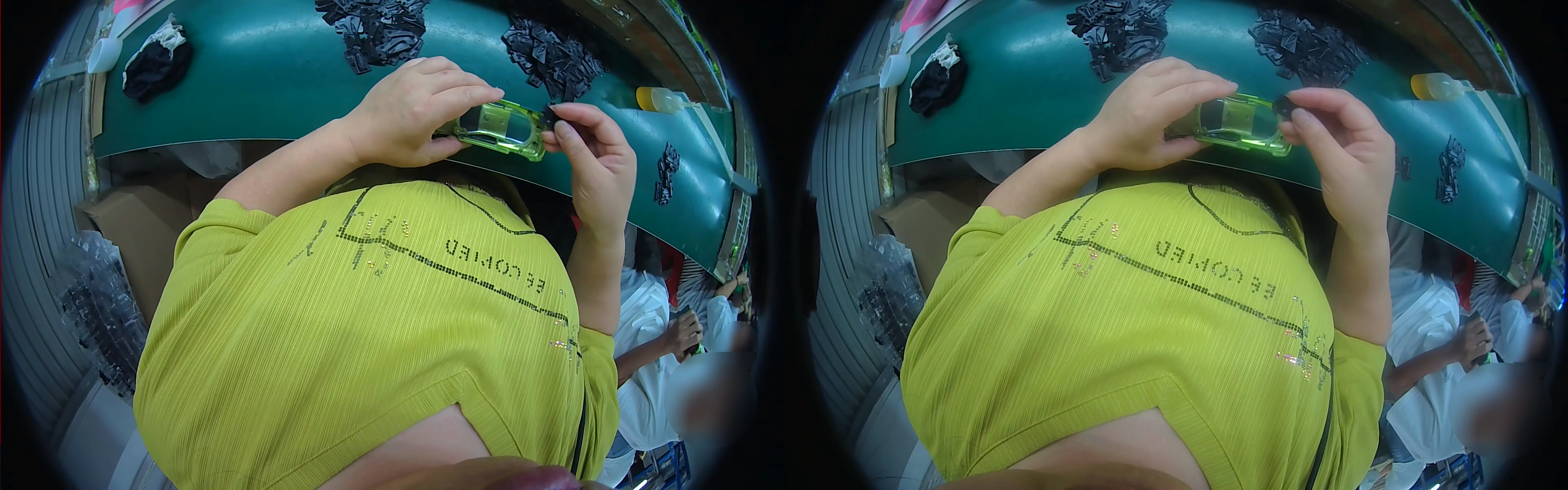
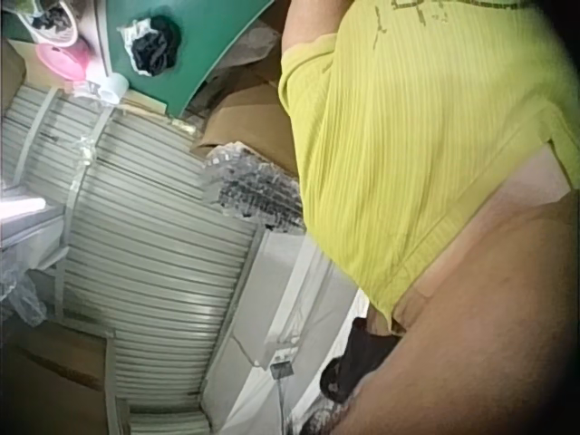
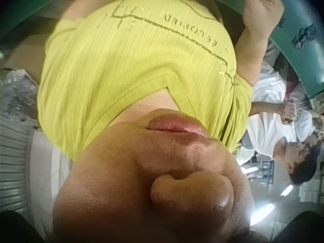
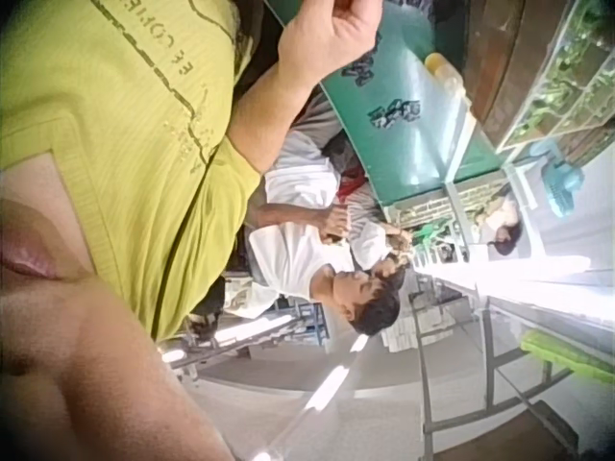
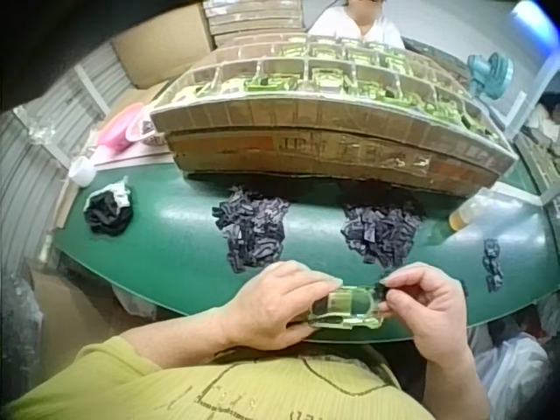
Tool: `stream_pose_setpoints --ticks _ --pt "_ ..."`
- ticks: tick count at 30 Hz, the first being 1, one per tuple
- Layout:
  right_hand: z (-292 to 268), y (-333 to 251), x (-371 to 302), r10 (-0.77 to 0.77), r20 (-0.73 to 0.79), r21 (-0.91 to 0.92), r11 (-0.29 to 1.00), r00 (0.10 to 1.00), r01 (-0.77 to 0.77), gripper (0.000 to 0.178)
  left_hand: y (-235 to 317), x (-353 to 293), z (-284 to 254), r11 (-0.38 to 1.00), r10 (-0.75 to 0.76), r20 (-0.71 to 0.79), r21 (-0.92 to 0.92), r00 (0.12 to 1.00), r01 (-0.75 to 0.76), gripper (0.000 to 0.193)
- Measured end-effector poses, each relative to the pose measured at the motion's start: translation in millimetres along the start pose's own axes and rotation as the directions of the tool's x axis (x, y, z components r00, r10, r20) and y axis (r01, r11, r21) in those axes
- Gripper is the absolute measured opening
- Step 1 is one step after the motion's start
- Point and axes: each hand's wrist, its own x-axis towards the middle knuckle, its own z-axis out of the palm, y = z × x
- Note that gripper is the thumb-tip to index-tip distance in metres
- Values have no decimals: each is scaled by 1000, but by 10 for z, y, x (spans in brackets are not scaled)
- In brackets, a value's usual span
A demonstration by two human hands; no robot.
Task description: Assembling and gluing components onto small toy car bodies at an assembly station.
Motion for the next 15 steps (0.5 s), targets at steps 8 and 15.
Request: stream_pose_setpoints --ticks 8,15 --pt "-998 183 -177 -154 -612 -126 987 776 96 20 86 50 -47 998 -60 37 -3 998 60 67" --pt "-2316 574 -692 -212 -914 -290 937 345 -193 22 91 86 -29 999 -27 29 -37 999 28 61"
